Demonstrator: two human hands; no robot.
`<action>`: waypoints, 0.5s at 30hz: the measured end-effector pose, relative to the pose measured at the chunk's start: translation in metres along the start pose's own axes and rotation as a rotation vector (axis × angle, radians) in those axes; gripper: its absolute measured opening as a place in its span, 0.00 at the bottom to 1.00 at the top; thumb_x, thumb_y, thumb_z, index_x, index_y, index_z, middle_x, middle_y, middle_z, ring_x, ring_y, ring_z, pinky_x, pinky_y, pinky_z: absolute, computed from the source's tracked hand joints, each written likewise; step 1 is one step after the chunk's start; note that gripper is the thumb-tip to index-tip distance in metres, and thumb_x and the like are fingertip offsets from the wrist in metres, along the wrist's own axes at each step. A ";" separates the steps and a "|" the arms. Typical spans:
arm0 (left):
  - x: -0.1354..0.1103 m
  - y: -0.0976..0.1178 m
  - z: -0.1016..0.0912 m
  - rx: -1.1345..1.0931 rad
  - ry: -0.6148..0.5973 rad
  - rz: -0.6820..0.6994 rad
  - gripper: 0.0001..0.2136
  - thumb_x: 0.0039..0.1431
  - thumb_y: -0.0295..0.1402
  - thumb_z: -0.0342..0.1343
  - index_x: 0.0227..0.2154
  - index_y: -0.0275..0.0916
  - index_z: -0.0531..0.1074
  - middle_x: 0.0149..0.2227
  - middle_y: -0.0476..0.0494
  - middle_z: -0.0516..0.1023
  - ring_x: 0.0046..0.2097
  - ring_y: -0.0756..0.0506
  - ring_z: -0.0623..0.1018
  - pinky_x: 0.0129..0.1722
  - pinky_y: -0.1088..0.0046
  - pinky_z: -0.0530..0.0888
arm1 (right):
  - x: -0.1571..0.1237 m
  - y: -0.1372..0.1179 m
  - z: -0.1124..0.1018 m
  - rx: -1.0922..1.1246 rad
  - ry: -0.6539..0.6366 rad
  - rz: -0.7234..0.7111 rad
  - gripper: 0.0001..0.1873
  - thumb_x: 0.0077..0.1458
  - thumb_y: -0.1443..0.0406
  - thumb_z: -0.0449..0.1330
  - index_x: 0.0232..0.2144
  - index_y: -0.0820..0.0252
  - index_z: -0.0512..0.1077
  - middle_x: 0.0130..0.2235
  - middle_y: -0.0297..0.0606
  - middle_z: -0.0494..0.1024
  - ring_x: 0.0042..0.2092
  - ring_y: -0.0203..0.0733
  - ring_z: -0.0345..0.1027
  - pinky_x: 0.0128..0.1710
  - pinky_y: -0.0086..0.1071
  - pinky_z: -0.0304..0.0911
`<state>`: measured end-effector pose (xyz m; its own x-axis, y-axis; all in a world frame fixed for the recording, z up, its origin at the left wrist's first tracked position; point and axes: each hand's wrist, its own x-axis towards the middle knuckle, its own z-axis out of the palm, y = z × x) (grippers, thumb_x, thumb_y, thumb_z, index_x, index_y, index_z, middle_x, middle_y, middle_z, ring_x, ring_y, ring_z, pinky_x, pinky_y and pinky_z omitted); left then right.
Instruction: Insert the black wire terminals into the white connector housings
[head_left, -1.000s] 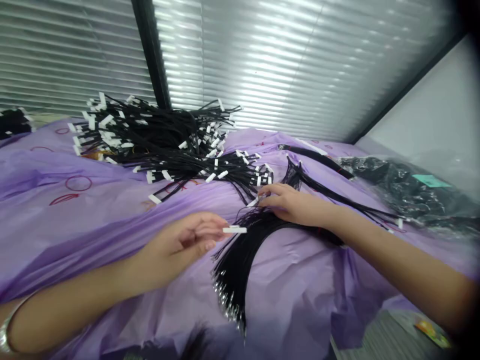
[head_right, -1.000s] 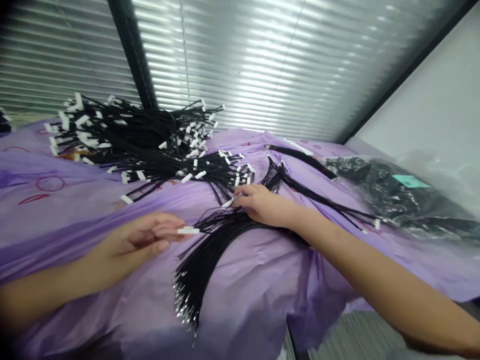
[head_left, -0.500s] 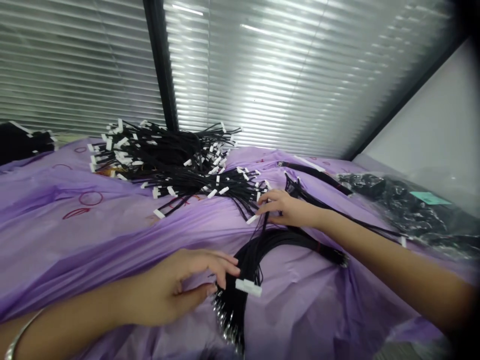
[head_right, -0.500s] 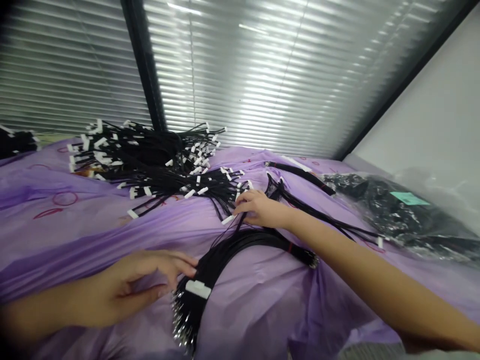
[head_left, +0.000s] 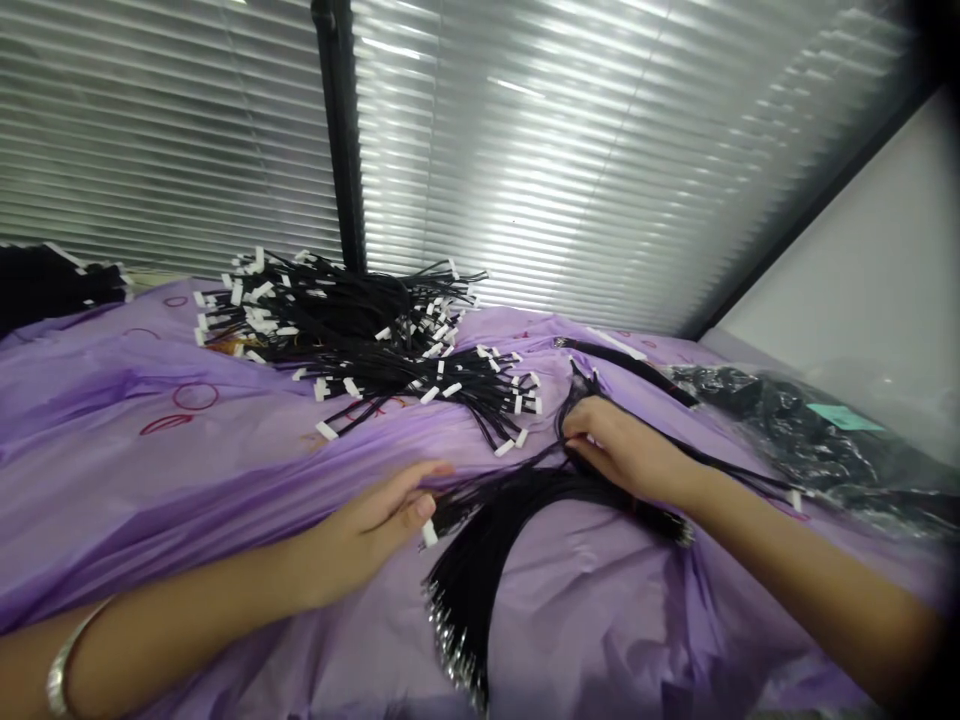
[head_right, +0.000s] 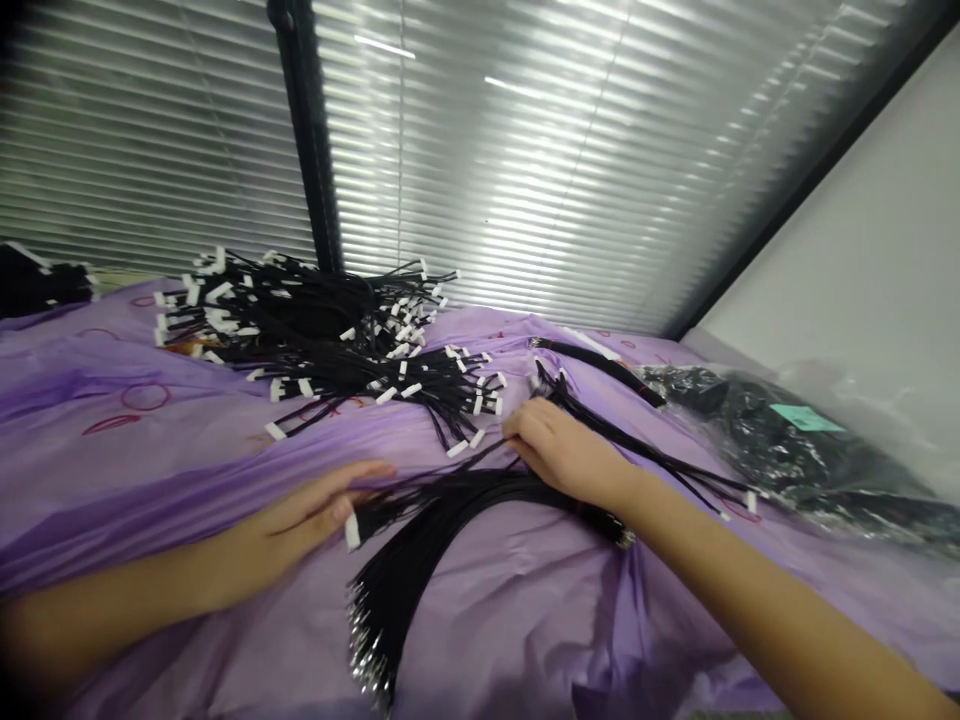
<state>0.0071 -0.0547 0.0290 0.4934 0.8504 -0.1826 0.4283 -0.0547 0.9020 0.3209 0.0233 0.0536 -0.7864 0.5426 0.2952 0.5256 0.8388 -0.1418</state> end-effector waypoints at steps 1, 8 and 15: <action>0.000 0.001 -0.002 0.041 -0.016 0.024 0.25 0.64 0.45 0.39 0.60 0.39 0.56 0.63 0.41 0.58 0.64 0.44 0.56 0.64 0.65 0.50 | 0.003 0.000 -0.009 -0.037 0.056 -0.030 0.05 0.60 0.70 0.49 0.36 0.60 0.64 0.35 0.42 0.70 0.38 0.42 0.62 0.39 0.38 0.61; -0.007 0.011 -0.004 0.444 -0.376 0.308 0.27 0.63 0.40 0.44 0.63 0.38 0.50 0.65 0.41 0.50 0.65 0.42 0.54 0.64 0.65 0.51 | 0.018 0.027 -0.062 -0.489 0.287 -0.112 0.06 0.59 0.70 0.52 0.38 0.59 0.67 0.33 0.42 0.70 0.37 0.43 0.63 0.38 0.37 0.60; -0.009 0.011 0.006 0.673 -0.343 0.433 0.24 0.63 0.37 0.46 0.59 0.33 0.59 0.61 0.37 0.59 0.61 0.38 0.62 0.61 0.58 0.59 | -0.002 0.056 -0.055 -0.531 0.316 -0.004 0.03 0.60 0.67 0.54 0.35 0.60 0.68 0.31 0.38 0.71 0.34 0.39 0.65 0.35 0.31 0.62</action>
<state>0.0117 -0.0663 0.0384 0.8707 0.4848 -0.0825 0.4534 -0.7263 0.5166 0.3695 0.0668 0.0969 -0.6971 0.4327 0.5716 0.6767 0.6606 0.3252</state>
